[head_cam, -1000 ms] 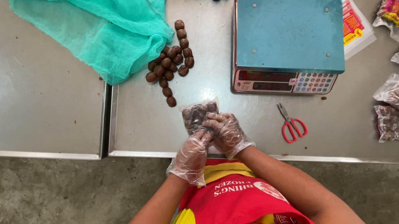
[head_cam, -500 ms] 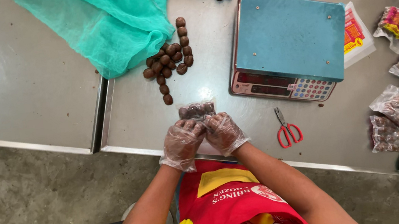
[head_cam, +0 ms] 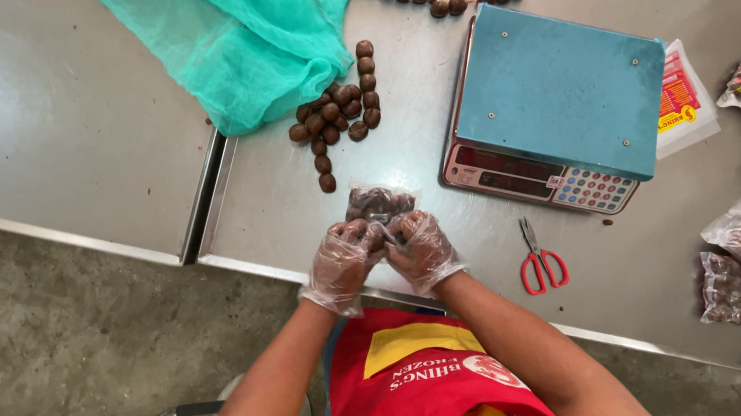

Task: The person places small sausages into plastic bags, weighs them on a digital scale, and ties the bags closed while wearing gloves.

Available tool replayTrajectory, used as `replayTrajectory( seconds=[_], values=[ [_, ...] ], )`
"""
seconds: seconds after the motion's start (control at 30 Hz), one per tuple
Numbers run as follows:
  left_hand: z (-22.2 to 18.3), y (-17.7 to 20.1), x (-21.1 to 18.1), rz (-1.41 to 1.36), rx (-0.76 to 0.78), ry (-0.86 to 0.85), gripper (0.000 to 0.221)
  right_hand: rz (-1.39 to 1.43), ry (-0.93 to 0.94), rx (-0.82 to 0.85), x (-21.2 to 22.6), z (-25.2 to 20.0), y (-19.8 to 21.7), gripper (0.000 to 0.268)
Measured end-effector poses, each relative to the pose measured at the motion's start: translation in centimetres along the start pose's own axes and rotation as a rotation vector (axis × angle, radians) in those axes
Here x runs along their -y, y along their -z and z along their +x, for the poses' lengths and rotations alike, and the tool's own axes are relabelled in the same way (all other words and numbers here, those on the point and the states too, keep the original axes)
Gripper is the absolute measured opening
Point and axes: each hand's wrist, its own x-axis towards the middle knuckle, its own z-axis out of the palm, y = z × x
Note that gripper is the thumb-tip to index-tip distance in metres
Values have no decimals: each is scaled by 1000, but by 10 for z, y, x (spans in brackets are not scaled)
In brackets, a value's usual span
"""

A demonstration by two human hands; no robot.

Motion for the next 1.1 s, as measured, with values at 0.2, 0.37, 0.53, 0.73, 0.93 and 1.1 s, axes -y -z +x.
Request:
replayTrajectory(
  seconds=[0.2, 0.37, 0.53, 0.73, 0.93, 1.1],
  values=[
    [3, 18, 9, 98, 221, -124, 35, -111, 198, -90, -12, -6, -8, 36],
    [12, 17, 4, 11, 307, 56, 39, -119, 131, 36, -9, -3, -7, 31],
    [12, -7, 3, -49, 215, 146, 39, -51, 32, 9, 4, -4, 1, 34],
    [16, -16, 6, -125, 49, 191, 35, -17, 53, -57, 11, -1, 2, 30],
    [11, -34, 10, -47, -85, 170, 24, 73, -29, -3, 20, 10, 8, 14],
    [19, -52, 17, 76, 79, 250, 19, 62, 38, -55, 19, 11, 7, 14]
  ],
)
